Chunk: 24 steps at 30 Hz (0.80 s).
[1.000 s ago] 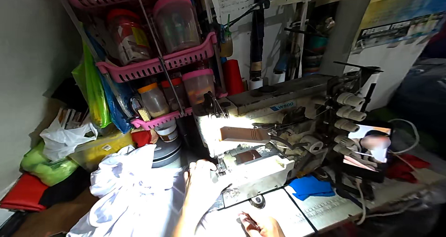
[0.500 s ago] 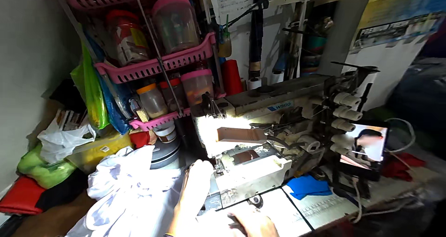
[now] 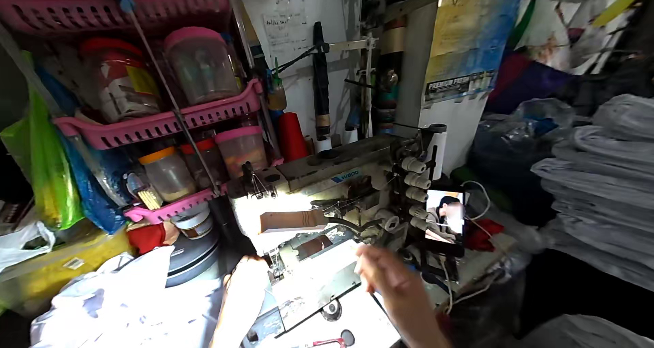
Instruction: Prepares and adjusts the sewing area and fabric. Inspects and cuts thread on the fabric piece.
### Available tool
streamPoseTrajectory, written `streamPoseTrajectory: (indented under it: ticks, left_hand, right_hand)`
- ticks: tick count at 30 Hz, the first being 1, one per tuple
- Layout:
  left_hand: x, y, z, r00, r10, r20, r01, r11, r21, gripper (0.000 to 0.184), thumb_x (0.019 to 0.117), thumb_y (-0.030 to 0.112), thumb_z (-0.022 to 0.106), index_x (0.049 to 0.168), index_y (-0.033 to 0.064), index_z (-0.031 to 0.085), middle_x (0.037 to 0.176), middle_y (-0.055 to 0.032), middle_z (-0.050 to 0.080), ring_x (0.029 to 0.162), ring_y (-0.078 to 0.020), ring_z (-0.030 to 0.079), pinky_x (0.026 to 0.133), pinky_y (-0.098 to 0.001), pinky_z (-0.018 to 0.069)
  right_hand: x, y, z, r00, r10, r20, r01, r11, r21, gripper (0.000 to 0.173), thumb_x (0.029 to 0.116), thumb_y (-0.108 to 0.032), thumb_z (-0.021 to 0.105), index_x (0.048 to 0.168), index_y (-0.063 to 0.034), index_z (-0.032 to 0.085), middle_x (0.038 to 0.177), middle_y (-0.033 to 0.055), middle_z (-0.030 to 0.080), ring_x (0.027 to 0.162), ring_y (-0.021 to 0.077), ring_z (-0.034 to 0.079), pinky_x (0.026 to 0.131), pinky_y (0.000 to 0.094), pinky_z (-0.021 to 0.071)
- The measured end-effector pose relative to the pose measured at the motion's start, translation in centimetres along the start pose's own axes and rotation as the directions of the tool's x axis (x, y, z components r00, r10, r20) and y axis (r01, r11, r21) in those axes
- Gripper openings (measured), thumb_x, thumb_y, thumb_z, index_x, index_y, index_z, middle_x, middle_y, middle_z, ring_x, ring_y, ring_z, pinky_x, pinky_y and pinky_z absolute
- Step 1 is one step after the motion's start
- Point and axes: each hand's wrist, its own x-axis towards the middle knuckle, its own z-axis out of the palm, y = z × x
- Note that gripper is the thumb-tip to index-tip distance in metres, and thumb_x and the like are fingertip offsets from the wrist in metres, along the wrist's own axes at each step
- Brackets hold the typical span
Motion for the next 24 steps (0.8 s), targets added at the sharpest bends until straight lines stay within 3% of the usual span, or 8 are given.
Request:
streamPoseTrajectory:
  ticks: [2,5,7,9,12,19,22,24]
  left_hand:
    - [0.0,-0.2,0.1,1.0,-0.001,0.002,0.001,1.0,0.001,0.034,0.1075,0.02,0.042,0.117,0.0002,0.068,0.123,-0.0196,0.064,0.121,-0.0348,0.059,0.1,-0.059,0.0417]
    - [-0.2,0.3,-0.5,1.0,-0.017,0.007,0.017,1.0,-0.025,0.036,0.1078,0.022,0.042,0.117,-0.0005,0.068,0.123,-0.0198,0.065,0.12,-0.0335,0.06,0.102,-0.0566,0.0405]
    - [-0.6,1.8,-2.1,0.993,-0.073,0.097,0.075,0.997,-0.022,0.04,0.11,0.024,0.039,0.123,-0.0023,0.066,0.133,-0.0209,0.062,0.127,-0.0322,0.056,0.11,-0.0508,0.0352]
    - [-0.5,1.9,-2.2,0.989,-0.088,0.118,0.09,0.996,-0.011,0.042,0.1105,0.025,0.037,0.123,-0.0009,0.066,0.134,-0.0196,0.061,0.129,-0.0313,0.056,0.111,-0.0497,0.0346]
    - [-0.5,1.1,-1.5,0.995,-0.058,0.081,0.059,0.998,-0.011,0.042,0.1098,0.026,0.038,0.122,0.0002,0.068,0.133,-0.0187,0.062,0.127,-0.0302,0.057,0.11,-0.0491,0.0365]
    - [-0.4,1.0,-1.4,0.993,-0.072,0.093,0.074,0.997,-0.018,0.041,0.1099,0.027,0.038,0.122,0.0008,0.068,0.134,-0.0183,0.062,0.126,-0.0296,0.057,0.109,-0.05,0.0362]
    - [-0.3,1.0,-1.3,0.994,-0.067,0.083,0.07,0.997,-0.042,0.042,0.1096,0.028,0.038,0.122,0.0002,0.068,0.133,-0.0186,0.063,0.126,-0.0305,0.057,0.109,-0.0499,0.0364]
    - [-0.4,1.2,-1.5,0.992,-0.081,0.092,0.085,0.995,-0.044,0.043,0.1102,0.028,0.038,0.124,0.0001,0.067,0.135,-0.0186,0.062,0.128,-0.0305,0.056,0.11,-0.0495,0.0354]
  right_hand:
    - [3.6,-1.9,-2.1,0.991,-0.015,-0.132,-0.001,0.993,-0.116,0.03,0.1048,-0.021,0.05,0.121,-0.0024,0.067,0.08,-0.0002,0.067,0.058,0.0055,0.059,0.052,0.0242,0.0524]
    - [8.5,-3.2,-3.4,0.97,0.05,-0.239,-0.107,0.967,-0.231,0.031,0.1057,-0.023,0.055,0.132,-0.0073,0.062,0.075,0.0036,0.065,0.051,0.0102,0.056,0.046,0.0275,0.0489]
    - [10.8,-3.3,-3.2,0.959,0.123,-0.256,-0.191,0.946,-0.262,0.031,0.1051,-0.024,0.059,0.13,-0.0055,0.064,0.072,0.0057,0.064,0.049,0.0119,0.055,0.045,0.0295,0.0485]
    - [12.0,-3.1,-2.6,0.953,0.165,-0.254,-0.234,0.933,-0.272,0.025,0.1044,-0.024,0.061,0.117,-0.0039,0.068,0.073,0.0072,0.065,0.049,0.0127,0.055,0.047,0.0305,0.0486]
    - [12.2,-2.2,-2.3,0.963,0.081,-0.257,-0.152,0.951,-0.268,0.017,0.1033,-0.02,0.062,0.105,-0.0062,0.072,0.075,0.0045,0.065,0.05,0.0105,0.053,0.047,0.0292,0.0465]
    - [10.7,-2.6,-2.6,0.972,-0.054,-0.228,-0.03,0.936,-0.352,0.015,0.1022,-0.021,0.064,0.102,-0.0104,0.075,0.072,-0.0007,0.064,0.052,0.0064,0.05,0.05,0.0256,0.0417]
    - [10.7,-2.2,-3.2,0.978,-0.077,-0.196,-0.004,0.925,-0.38,0.017,0.1025,-0.021,0.063,0.106,-0.0093,0.074,0.075,0.0005,0.066,0.055,0.0072,0.053,0.051,0.027,0.0443]
    - [10.5,-1.9,-3.8,0.989,-0.055,-0.137,-0.006,0.913,-0.409,0.022,0.1051,-0.017,0.057,0.119,-0.0081,0.071,0.088,0.0054,0.069,0.061,0.0123,0.058,0.056,0.0335,0.0509]
